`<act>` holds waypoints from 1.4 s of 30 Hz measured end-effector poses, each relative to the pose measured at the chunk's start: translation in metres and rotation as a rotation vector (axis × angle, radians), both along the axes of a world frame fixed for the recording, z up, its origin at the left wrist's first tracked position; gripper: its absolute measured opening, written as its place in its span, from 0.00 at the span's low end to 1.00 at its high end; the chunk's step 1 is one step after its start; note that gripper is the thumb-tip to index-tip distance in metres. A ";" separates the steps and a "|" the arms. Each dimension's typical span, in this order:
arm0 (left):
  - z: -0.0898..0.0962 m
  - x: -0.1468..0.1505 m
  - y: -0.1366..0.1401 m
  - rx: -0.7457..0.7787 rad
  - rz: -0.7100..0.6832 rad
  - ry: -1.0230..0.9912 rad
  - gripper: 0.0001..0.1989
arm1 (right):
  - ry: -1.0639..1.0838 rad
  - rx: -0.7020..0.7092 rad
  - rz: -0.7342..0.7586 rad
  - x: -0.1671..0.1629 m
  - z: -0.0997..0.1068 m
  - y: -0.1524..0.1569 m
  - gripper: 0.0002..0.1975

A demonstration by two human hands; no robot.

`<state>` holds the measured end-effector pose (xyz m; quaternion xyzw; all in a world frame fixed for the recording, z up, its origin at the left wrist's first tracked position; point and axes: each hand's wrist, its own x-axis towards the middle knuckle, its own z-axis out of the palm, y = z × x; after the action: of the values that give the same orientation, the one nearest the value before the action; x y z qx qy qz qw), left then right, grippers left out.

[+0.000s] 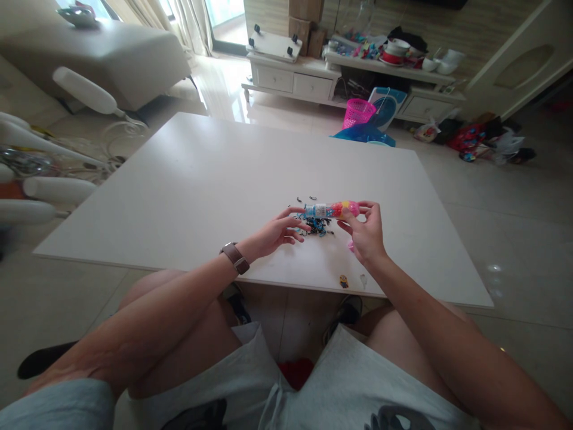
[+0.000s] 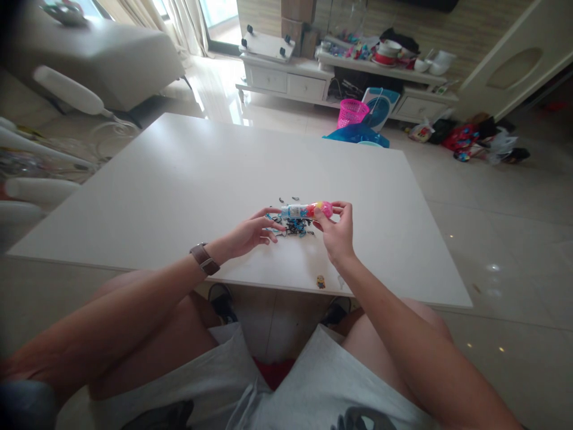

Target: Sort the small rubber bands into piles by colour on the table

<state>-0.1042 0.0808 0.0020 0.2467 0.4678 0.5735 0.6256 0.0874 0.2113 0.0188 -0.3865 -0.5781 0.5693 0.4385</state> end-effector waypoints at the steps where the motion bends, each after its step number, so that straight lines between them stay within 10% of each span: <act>1: 0.000 0.000 0.000 0.007 -0.012 -0.022 0.24 | 0.001 -0.001 0.004 0.000 0.001 -0.001 0.28; 11: 0.004 0.007 -0.003 0.074 -0.220 0.063 0.22 | 0.043 -0.191 0.192 -0.006 0.001 -0.019 0.29; 28: 0.002 0.001 0.003 -0.026 0.090 0.114 0.22 | -0.026 0.085 -0.005 -0.002 -0.001 -0.006 0.28; 35: 0.000 0.003 0.001 0.050 -0.031 -0.060 0.28 | 0.014 -0.083 0.079 -0.004 0.002 -0.011 0.29; 42: 0.005 0.006 0.000 0.100 -0.197 0.292 0.25 | 0.020 -0.132 0.137 -0.006 0.004 -0.015 0.30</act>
<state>-0.0979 0.0812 0.0067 0.4028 0.4981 0.4901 0.5911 0.0817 0.1963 0.0228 -0.3685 -0.5600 0.6388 0.3776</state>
